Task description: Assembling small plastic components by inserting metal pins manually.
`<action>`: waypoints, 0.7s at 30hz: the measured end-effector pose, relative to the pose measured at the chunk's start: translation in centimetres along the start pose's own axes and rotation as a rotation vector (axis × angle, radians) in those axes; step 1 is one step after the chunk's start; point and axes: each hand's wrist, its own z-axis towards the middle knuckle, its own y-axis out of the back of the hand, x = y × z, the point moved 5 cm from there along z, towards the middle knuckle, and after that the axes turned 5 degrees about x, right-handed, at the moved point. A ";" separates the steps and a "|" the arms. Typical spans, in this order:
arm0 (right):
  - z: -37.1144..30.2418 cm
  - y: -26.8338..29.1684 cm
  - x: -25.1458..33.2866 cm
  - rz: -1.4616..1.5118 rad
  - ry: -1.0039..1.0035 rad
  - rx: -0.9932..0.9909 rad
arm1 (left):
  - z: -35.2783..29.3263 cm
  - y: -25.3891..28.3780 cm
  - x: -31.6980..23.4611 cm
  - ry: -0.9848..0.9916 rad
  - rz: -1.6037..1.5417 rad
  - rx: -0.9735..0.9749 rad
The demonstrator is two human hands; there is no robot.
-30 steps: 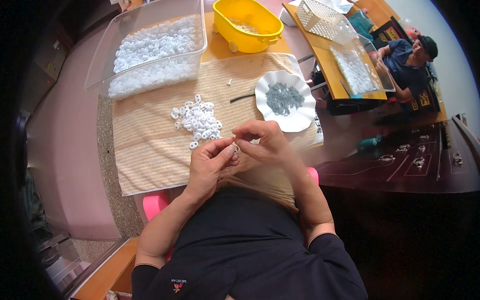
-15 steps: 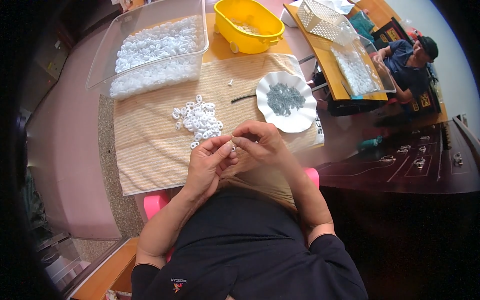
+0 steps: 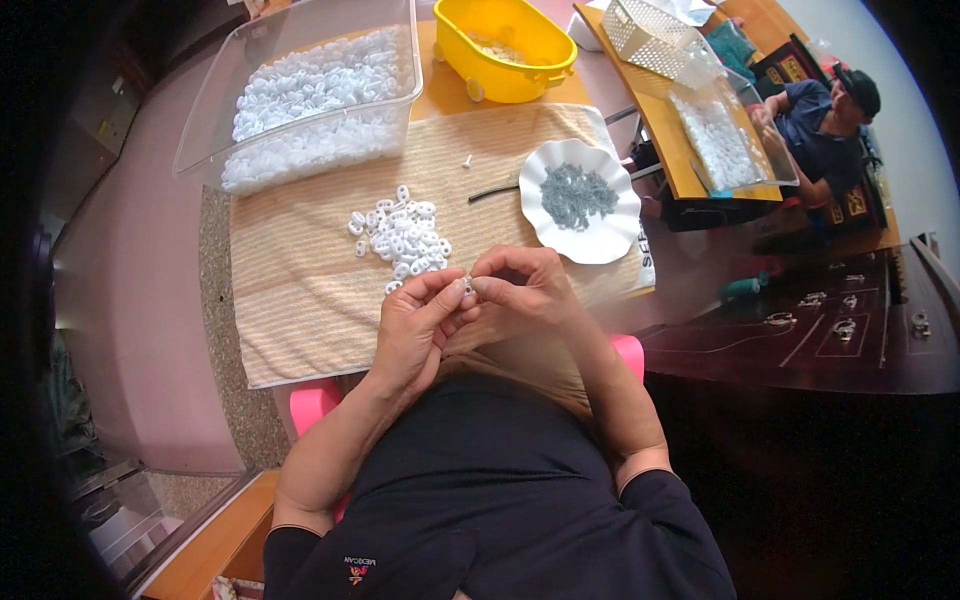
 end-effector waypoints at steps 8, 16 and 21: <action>-0.1 0.1 -0.1 0.055 0.001 0.025 | -0.2 -0.2 -0.2 0.013 0.014 -0.009; -0.2 0.1 -0.1 0.048 0.014 0.049 | -0.1 -0.2 -0.1 0.014 0.053 -0.002; -0.1 0.1 0.3 0.047 0.036 0.074 | -0.1 -0.2 -0.1 0.012 0.078 -0.002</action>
